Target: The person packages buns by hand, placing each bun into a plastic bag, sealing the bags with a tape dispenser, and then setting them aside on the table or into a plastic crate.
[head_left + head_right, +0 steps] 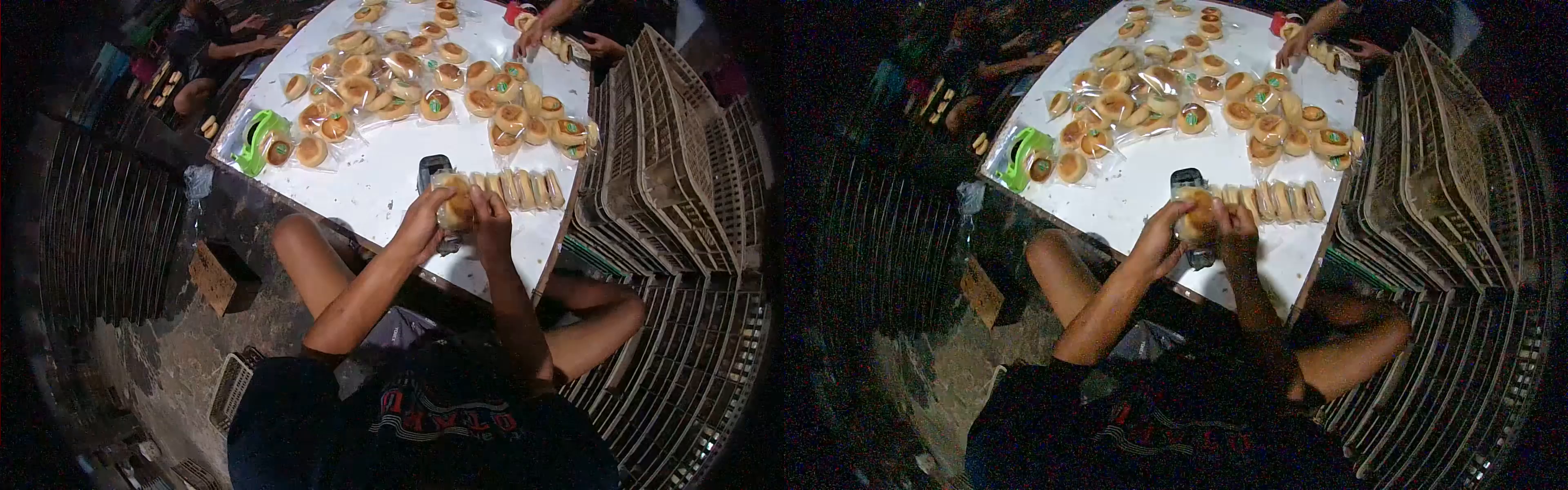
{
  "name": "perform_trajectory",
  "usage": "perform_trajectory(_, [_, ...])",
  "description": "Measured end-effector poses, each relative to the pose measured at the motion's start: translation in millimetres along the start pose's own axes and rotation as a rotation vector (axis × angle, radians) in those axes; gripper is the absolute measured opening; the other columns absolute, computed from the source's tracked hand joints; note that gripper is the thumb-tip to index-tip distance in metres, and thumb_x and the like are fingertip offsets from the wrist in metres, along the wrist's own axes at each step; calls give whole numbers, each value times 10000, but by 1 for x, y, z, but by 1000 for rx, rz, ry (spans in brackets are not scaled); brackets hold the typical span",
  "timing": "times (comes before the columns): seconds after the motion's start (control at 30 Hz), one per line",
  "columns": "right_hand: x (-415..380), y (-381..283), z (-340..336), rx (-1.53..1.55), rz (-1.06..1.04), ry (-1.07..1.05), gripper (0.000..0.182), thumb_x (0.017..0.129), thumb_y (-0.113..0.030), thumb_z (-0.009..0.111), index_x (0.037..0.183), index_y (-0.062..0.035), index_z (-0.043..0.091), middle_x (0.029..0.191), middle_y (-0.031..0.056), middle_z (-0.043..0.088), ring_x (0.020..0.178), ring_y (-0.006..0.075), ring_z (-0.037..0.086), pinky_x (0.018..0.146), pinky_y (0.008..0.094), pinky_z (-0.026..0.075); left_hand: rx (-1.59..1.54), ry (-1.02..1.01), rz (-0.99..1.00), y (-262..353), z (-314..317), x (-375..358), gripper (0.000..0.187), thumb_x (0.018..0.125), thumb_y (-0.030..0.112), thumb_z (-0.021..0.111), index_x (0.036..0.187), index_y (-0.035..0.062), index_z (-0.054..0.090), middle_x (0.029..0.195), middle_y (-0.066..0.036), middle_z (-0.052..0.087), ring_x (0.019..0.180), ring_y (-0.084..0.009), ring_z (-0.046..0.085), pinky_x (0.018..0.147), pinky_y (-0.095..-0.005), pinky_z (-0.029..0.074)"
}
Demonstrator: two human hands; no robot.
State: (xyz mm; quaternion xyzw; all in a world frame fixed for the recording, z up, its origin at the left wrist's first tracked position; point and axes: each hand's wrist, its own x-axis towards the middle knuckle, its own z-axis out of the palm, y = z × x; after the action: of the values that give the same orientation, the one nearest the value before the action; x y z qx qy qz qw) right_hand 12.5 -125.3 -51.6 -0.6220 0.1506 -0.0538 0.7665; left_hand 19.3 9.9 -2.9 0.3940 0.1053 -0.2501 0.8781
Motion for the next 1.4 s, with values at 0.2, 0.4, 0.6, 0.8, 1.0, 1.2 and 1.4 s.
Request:
perform_trajectory(0.2, [8,68,-20,-250,356,-286,286,875,-258,709,910,24,672,812,42,673,692,116,595,635,267,487,-26,118,208,22,-23,9,336,947,202,543,1220,16,483,1106,-109,591,996,-211,610,878,-353,512])
perform_trajectory(0.4, [-21,-9,-32,-730,82,-589,234,841,-193,728,891,31,681,772,110,698,743,185,664,688,326,516,34,11,137,33,-36,0,367,925,129,564,1261,9,479,1153,-97,586,1050,-196,586,916,-330,484])
perform_trajectory(0.6, [-7,-16,-62,-869,-141,-495,245,820,-202,720,785,38,682,754,110,671,688,189,628,637,353,479,325,-121,116,14,-23,-8,571,847,-42,579,1384,39,402,1238,-82,554,1138,-166,532,958,-295,436])
perform_trajectory(0.8, [5,-65,-40,-535,-293,-649,195,825,-182,723,767,-2,674,757,77,632,740,125,590,683,276,465,707,-182,108,-6,-15,-1,591,868,22,634,1407,48,392,1276,-102,561,1136,-192,554,956,-324,460])
perform_trajectory(1.0, [24,-8,-88,-586,-134,-480,532,706,-164,825,1177,-60,599,1129,79,604,938,190,588,778,326,491,284,-257,-181,-7,-15,4,457,983,266,495,1355,6,439,1242,-128,581,1085,-211,604,899,-361,521])
perform_trajectory(1.2, [17,-40,-91,-646,-515,-299,517,798,-226,764,1223,-14,559,1133,179,625,1067,274,610,923,372,490,42,-308,-288,-9,-8,12,510,1019,391,370,1330,-9,425,1253,-186,570,1092,-292,619,925,-438,543])
perform_trajectory(1.4, [80,-64,-125,-616,-818,583,372,875,-186,658,1148,43,552,1083,239,615,1044,391,593,905,431,466,285,-50,-92,-24,-18,39,647,959,516,458,1329,-13,426,1240,-175,569,1127,-266,564,934,-406,470])
